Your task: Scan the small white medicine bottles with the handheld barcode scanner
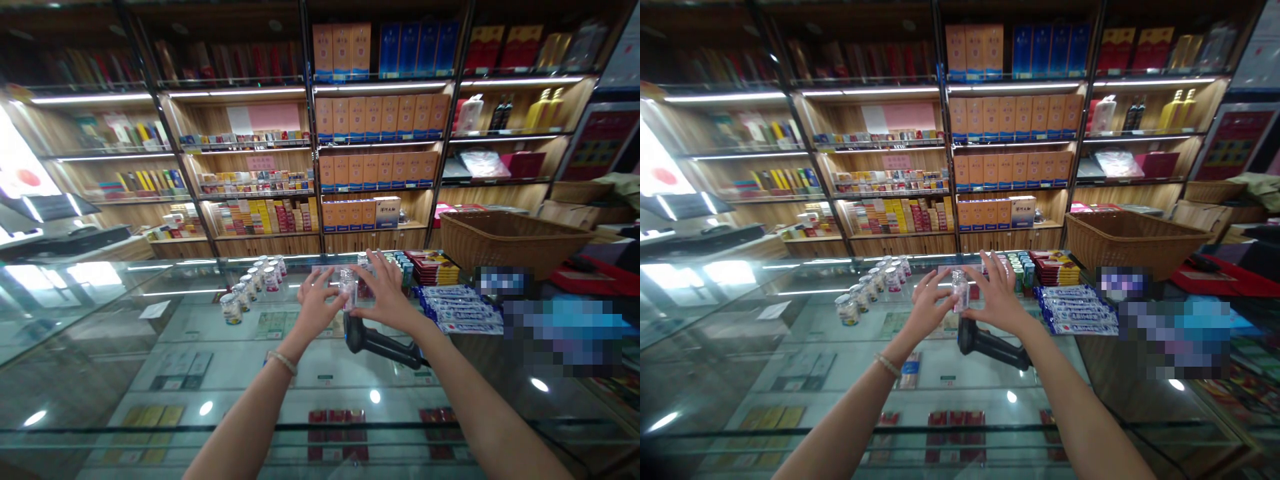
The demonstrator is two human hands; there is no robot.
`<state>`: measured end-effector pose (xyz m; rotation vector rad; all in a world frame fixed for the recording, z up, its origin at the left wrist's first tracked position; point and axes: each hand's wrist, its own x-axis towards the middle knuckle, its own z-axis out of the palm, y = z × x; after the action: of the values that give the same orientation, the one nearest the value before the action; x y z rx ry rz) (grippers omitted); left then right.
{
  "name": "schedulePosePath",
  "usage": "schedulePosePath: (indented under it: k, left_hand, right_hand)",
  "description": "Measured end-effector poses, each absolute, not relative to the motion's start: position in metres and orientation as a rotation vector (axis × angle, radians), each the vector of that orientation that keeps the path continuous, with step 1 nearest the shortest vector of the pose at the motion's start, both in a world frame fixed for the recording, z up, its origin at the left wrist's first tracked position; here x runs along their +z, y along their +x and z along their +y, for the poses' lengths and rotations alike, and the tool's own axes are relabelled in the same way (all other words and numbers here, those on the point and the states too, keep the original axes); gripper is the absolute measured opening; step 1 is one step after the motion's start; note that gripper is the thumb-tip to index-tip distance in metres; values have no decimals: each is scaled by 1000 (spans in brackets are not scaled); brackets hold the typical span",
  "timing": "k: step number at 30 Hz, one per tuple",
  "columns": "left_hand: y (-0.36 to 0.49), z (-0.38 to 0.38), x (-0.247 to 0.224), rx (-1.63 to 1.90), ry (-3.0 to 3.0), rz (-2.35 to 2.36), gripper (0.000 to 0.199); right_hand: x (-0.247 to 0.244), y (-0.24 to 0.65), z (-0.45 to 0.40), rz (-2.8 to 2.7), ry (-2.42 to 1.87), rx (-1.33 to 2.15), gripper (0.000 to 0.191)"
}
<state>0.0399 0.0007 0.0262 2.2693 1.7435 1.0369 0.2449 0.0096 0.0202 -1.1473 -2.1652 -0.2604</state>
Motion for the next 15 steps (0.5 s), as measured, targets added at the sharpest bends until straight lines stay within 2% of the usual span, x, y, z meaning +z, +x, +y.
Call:
schedulePosePath:
  k: [6, 11, 15]
  left_hand:
    - [39, 1, 25, 1090, 2241, 1701, 28]
    - [40, -2, 25, 1133, 2229, 1680, 24]
    - [38, 0, 25, 1206, 2191, 1672, 20]
  right_hand:
    - [21, 246, 9, -2036, -1100, -347, 85]
    - [19, 243, 10, -1930, -1112, -394, 79]
    - [17, 241, 9, -1942, -1110, -381, 81]
